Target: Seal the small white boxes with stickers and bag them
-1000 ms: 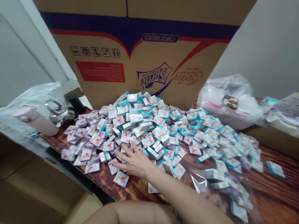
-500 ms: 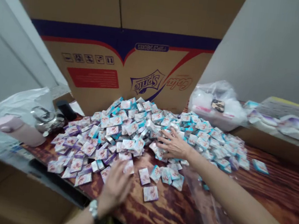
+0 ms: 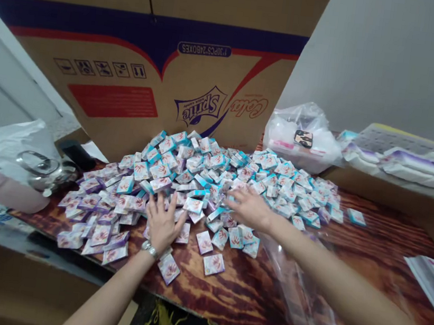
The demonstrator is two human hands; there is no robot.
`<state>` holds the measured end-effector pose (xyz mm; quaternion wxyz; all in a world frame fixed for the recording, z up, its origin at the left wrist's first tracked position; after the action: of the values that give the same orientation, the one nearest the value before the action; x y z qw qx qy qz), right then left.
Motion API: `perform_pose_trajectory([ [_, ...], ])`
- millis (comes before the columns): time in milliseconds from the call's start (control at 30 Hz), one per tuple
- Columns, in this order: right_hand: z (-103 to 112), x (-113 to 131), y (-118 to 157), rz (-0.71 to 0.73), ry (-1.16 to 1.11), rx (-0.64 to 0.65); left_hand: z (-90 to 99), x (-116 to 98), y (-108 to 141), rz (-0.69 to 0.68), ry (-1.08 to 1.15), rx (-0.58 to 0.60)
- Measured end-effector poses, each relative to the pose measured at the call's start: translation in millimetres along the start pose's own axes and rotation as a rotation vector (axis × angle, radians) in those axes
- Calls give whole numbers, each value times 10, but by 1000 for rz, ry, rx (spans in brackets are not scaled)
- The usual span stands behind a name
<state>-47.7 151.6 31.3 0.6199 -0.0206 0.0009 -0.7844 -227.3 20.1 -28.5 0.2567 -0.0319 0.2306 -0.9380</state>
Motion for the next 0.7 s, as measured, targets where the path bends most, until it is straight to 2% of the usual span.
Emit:
perform_pose_trajectory([
  [100, -349, 730, 112, 320, -125, 109, -32, -213, -77, 35, 126, 17],
  [167, -554, 989, 237, 486, -140, 131, -74, -374, -124, 34, 257, 41],
  [233, -701, 978, 314, 506, -120, 137, -124, -531, -187, 42, 397, 76],
  [300, -761, 808, 349, 460, -110, 140, -177, -669, -272, 74, 519, 130],
  [400, -741, 572, 388, 413, -103, 151, -260, -863, -416, 98, 694, 303],
  [467, -711, 511, 417, 368, -81, 148, -265, -941, -495, 84, 771, 425],
  [533, -684, 527, 460, 311, -75, 136, -194, -919, -545, 57, 794, 497],
  [600, -656, 599, 516, 270, -105, 130, -49, -799, -545, 6, 797, 533],
  [667, -616, 685, 552, 204, -163, 127, 169, -593, -479, -74, 793, 511],
  [700, -590, 732, 549, 150, -208, 120, 328, -468, -425, -149, 773, 424],
])
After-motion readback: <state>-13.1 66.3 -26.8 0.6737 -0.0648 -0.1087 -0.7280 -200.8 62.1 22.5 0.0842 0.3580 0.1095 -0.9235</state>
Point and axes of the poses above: each hand's wrist, its own y-axis away from the middle knuckle, its own z-axis out of the back of the hand, x = y × z, the point moved 7 cm from there along -y, towards the middle knuckle, and after that the axes turned 11 degrees about -y, right-handed, at the moved point
